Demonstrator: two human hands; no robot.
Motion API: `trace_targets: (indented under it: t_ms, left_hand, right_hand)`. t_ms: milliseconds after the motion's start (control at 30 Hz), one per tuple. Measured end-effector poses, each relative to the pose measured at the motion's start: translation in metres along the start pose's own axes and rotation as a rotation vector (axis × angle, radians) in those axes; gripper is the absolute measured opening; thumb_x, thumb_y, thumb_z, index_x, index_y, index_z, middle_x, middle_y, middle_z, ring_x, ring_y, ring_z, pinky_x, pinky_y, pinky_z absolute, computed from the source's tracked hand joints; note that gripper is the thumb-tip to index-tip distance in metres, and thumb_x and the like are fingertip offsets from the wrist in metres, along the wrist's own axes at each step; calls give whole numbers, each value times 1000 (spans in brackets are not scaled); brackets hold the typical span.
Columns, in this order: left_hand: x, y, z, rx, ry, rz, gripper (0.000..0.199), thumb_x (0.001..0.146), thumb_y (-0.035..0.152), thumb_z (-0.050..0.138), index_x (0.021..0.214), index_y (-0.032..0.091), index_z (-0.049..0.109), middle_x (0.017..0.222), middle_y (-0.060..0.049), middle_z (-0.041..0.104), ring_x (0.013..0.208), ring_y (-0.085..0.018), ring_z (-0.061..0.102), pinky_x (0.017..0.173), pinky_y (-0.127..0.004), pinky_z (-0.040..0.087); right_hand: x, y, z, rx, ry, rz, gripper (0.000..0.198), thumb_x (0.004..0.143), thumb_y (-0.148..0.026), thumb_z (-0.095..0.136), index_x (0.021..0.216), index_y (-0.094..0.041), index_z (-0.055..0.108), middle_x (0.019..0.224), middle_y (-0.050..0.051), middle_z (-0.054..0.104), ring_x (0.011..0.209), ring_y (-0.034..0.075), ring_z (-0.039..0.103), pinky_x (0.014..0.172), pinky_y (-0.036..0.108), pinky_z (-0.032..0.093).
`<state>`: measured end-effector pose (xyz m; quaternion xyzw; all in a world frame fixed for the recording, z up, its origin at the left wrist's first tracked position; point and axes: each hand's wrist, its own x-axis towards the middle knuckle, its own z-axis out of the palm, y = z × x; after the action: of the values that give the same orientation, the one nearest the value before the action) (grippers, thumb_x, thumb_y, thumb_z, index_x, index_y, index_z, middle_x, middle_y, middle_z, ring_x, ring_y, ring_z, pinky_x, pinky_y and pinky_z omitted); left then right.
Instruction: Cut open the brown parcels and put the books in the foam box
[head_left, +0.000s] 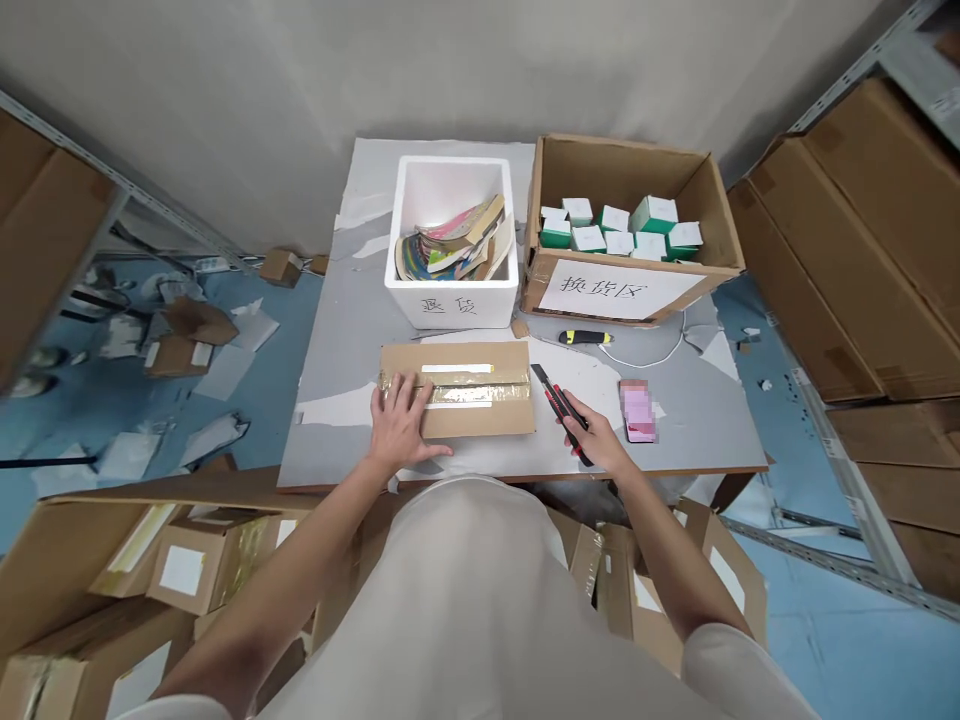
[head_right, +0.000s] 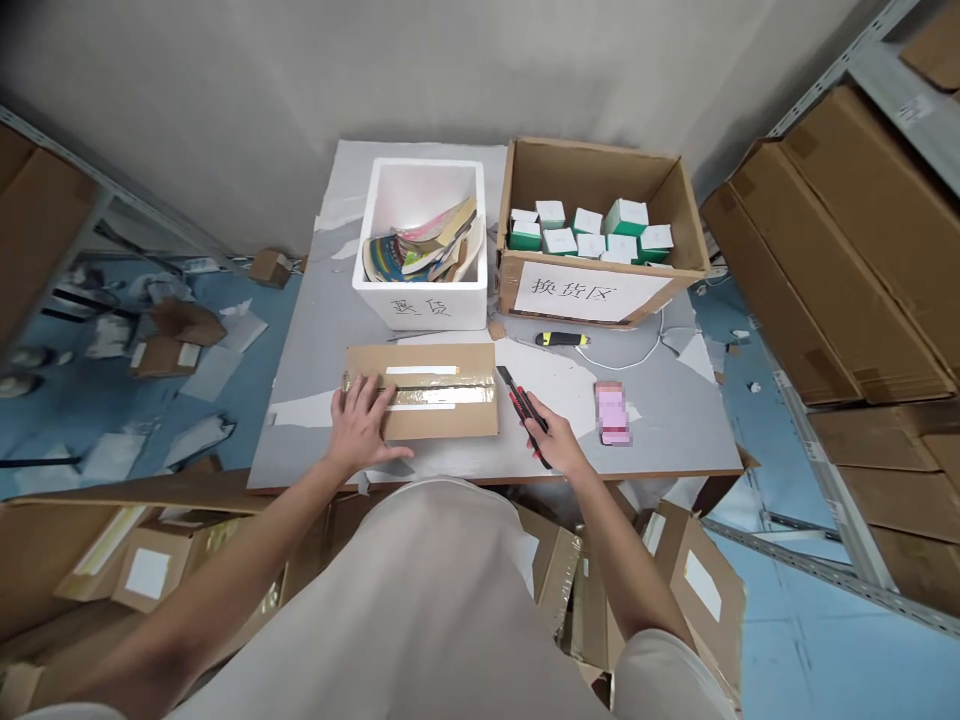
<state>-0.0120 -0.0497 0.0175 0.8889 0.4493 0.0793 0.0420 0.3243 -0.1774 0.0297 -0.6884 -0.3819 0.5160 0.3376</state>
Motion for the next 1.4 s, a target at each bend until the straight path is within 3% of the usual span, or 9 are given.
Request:
trace_targets:
  t_ms: [267,500,667,1033,1200,1400]
  left_hand:
    - [3,3,6,26,-47,-83,111,59,83,52,144,14,36,151,-24,30,140,-44,23,109,-62,8]
    - [6,8,4,11,-92,-138,117,53,85,57,145,16,34,152,-23,29,140,-45,21,107,-64,10]
    - [7,11,2,20,-149,-205,117,55,83,56,148,18,29,153,-21,27,141,-45,18,103,-64,19]
    - [7,10,-1,1,-162,-208,119,54,83,56,149,18,27,154,-21,25,141,-45,16,100,-62,24]
    - [7,9,1,-19,-161,-206,119,54,82,58,149,18,26,154,-22,24,141,-45,17,102,-64,22]
    - [6,8,-8,-118,-120,-192,112,55,79,62,145,18,34,152,-21,29,139,-45,24,107,-68,12]
  right_hand:
    - [-1,4,-3,75,-72,-40,71,86,-50,52,148,-22,32,97,7,64,56,9,55,46,24,50]
    - [-7,-9,-10,-178,-99,-82,58,90,-37,48,146,-26,38,82,1,63,51,8,52,49,23,49]
    - [-9,-10,-25,-229,-201,-64,60,88,-36,51,146,-26,37,82,1,67,50,9,50,46,24,48]
    - [-35,13,-27,54,-301,117,73,85,-49,56,149,-26,30,85,2,59,53,9,52,44,24,48]
    - [-50,34,-15,118,-219,111,74,85,-51,57,149,-27,29,93,4,62,54,9,53,46,26,49]
    - [-53,40,9,308,83,4,75,80,-48,65,144,-27,33,107,7,65,67,13,63,59,30,55]
